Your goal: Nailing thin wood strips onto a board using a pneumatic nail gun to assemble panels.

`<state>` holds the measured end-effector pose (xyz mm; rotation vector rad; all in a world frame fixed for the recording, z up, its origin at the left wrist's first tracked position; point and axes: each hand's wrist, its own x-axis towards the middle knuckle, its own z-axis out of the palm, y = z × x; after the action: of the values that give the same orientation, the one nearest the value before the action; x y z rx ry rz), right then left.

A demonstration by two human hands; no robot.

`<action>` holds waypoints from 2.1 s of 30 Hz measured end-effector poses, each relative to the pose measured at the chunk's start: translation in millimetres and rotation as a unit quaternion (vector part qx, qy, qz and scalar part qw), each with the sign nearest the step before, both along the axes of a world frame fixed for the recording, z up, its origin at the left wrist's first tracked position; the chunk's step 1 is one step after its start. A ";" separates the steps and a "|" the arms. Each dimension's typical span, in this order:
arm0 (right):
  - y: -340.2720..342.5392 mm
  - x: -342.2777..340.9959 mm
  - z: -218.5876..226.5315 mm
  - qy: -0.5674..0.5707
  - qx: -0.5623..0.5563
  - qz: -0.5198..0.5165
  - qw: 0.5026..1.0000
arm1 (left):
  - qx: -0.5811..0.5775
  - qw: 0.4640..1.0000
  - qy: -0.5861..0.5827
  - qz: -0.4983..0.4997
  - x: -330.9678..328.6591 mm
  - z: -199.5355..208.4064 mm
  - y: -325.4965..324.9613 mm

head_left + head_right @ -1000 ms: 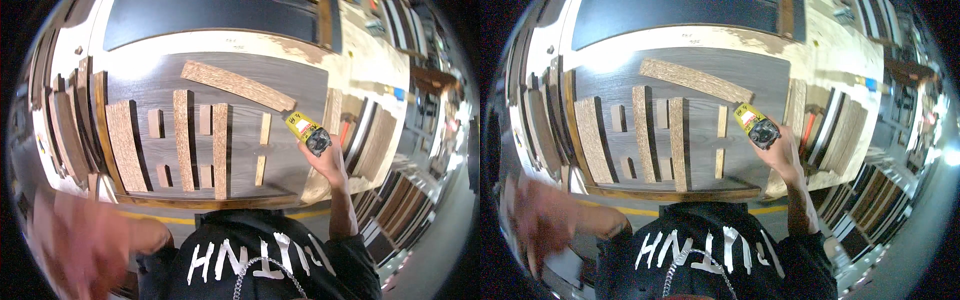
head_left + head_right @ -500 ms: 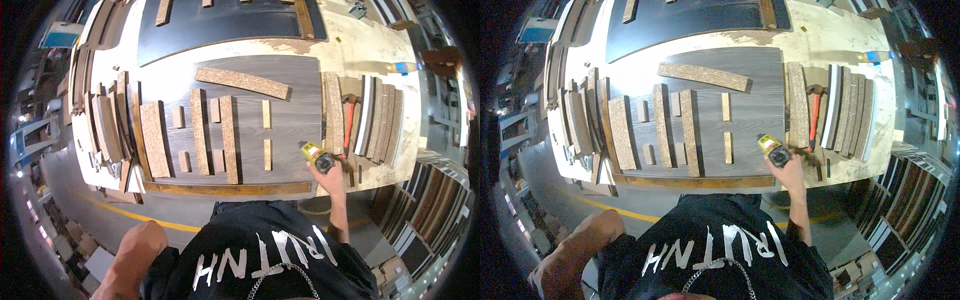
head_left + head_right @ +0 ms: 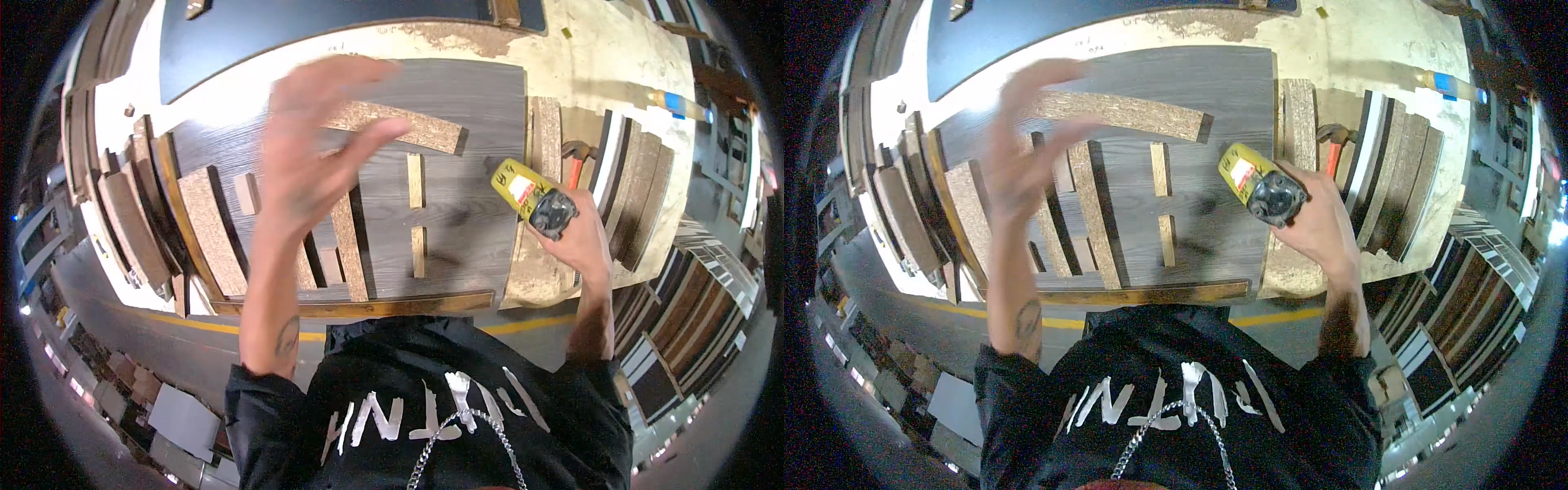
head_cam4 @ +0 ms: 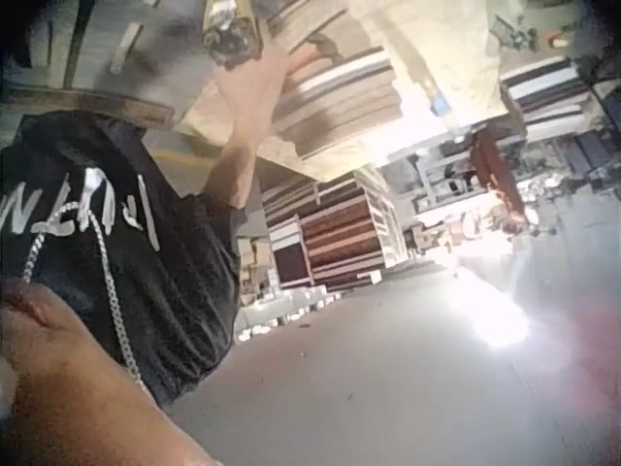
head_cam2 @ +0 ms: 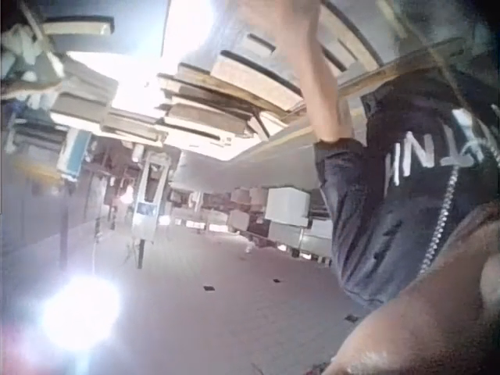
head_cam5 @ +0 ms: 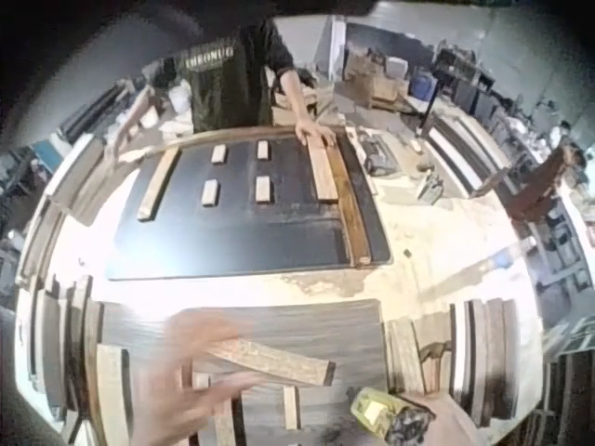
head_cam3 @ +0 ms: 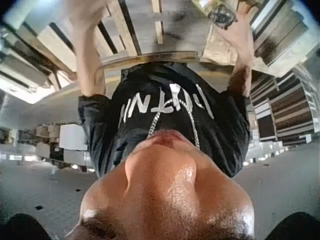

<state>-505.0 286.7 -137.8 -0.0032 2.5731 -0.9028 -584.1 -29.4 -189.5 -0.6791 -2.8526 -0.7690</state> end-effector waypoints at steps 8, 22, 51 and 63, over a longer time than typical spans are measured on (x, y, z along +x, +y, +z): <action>-16.2 -48.1 -66.4 -0.129 0.010 0.025 0.991 | -0.018 0.979 -0.144 -0.144 -5.8 -125.2 36.3; -15.6 -47.1 -87.6 -0.046 0.033 0.087 0.995 | -0.003 0.980 -0.145 -0.139 -6.3 -136.4 35.2; -37.3 -54.5 -78.9 -0.143 0.024 0.073 0.987 | 0.041 0.982 -0.127 -0.137 -6.7 -143.2 36.4; -32.9 -72.3 -69.1 -0.233 0.102 0.018 0.967 | 0.023 0.982 -0.118 -0.145 -7.1 -141.3 32.1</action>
<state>-577.3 253.8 -206.9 0.1976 2.2011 -0.5409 -591.3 2.7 -330.8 -1.0815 -2.9686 -1.0173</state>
